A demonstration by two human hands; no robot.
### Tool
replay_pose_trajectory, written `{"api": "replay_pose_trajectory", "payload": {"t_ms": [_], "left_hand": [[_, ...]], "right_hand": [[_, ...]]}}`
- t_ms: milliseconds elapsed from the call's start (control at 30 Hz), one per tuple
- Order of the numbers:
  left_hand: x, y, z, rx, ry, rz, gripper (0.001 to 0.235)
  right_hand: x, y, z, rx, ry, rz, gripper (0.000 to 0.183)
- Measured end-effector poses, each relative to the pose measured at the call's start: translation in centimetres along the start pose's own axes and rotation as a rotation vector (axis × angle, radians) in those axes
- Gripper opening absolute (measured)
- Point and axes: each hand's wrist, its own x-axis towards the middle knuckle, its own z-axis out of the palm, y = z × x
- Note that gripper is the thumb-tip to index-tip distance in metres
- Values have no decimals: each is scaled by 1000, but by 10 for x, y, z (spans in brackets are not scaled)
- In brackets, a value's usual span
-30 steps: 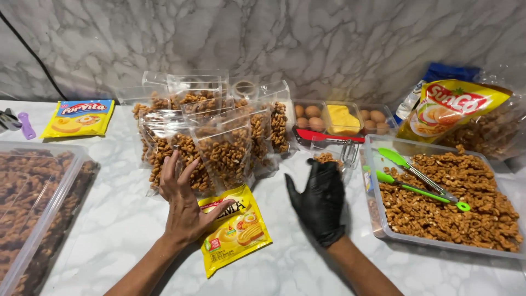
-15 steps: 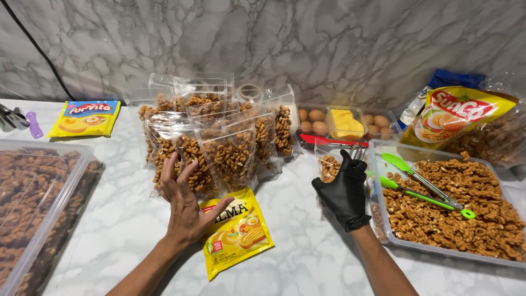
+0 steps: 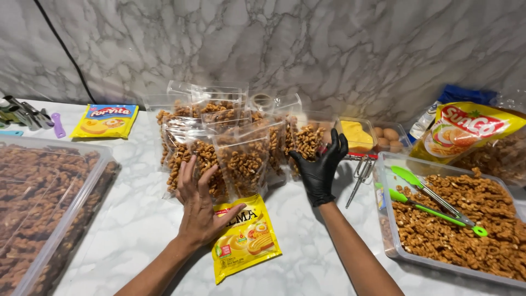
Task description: Using tongs to fill small plastic bags with snacks from a large tray in a kitchen setting.
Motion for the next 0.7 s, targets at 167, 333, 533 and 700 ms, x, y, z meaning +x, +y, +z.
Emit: {"api": "replay_pose_trajectory", "payload": {"t_ms": [167,333,533,700], "left_hand": [[-3,-2,1,70,-33,4,100],[-2,-2,3,90,-11,3,103],[-2,-2,3,73,-26,-5,100],[-1,1,1,55,-28,2,96]], "right_hand": [[-5,-18,-16,147,-59,254,110],[1,-17,-20,55,-79,308,117],[21,-28,-18,193,-21,121,121],[33,-22,4,374,78,-31,103]]}}
